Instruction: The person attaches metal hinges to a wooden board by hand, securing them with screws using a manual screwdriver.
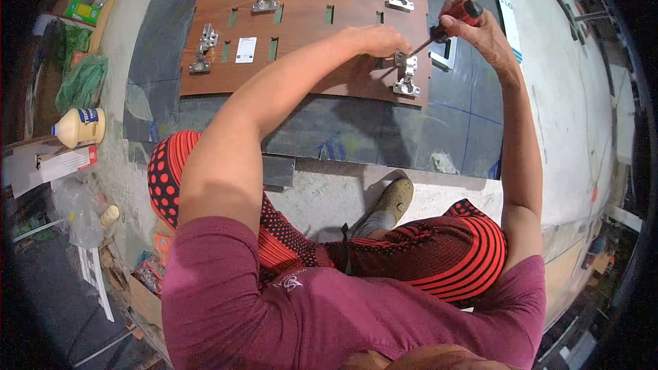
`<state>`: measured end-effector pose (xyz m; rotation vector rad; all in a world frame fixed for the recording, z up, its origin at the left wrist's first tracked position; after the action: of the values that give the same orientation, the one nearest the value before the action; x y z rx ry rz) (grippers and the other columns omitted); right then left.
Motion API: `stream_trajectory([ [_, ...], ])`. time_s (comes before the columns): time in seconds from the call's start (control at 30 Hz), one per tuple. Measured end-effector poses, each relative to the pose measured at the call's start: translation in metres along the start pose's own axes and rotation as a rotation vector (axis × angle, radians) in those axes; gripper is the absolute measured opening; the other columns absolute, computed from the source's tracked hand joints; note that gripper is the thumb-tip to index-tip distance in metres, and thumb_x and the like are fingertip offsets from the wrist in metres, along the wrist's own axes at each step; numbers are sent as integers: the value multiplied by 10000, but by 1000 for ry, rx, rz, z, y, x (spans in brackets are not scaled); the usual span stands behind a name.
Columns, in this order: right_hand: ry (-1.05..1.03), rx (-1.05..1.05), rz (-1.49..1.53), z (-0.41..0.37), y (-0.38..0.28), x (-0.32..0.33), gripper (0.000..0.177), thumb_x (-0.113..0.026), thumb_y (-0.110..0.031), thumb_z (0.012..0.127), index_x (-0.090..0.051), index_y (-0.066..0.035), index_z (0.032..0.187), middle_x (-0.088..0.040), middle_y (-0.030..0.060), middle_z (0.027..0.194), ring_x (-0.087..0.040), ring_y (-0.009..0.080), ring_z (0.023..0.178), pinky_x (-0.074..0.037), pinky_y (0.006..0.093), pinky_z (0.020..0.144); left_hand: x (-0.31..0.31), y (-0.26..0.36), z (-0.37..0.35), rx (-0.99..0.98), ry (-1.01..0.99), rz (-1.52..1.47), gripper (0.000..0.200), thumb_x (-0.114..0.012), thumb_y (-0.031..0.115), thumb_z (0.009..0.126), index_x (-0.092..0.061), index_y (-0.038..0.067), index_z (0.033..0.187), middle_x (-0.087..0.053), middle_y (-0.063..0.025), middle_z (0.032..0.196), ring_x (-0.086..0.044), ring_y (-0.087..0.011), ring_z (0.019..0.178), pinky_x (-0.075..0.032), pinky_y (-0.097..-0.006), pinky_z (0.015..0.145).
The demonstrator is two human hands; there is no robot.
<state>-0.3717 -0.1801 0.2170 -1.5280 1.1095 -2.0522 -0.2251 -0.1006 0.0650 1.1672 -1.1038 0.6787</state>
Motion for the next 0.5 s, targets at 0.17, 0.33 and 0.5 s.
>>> stream_trajectory([
  [0.17,-15,-19,-74,-3,-1,6,510,-631,-552,705,-594,-59,828,-570,54,680,-569,165,658,-444,296,611,-3,0,0,-84,38,-38,301,-465,131,858,-582,196,1127,-551,-32,1190,-596,-287,940,-491,-412,799],
  [0.33,-49,-92,-114,-10,-4,-3,498,-634,-548,698,-584,-71,832,-560,45,683,-563,152,657,-440,277,599,0,2,1,-99,3,-18,287,-448,155,873,-578,184,1127,-568,-40,1163,-598,-306,912,-490,-413,796],
  [0.5,-99,-103,-99,-10,-4,1,484,-639,-526,708,-585,-68,855,-568,48,699,-562,155,658,-460,287,624,-6,-2,5,-111,9,-20,286,-477,139,855,-581,165,1120,-571,-55,1156,-600,-320,902,-488,-413,800],
])
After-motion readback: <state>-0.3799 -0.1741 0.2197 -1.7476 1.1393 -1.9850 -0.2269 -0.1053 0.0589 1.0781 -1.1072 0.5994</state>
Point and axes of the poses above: each hand's wrist, its own z-axis towards the middle knuckle, its own x-axis out of the back of the hand, y = z × x, the point moved 2 cm from there along z, towards the middle knuckle
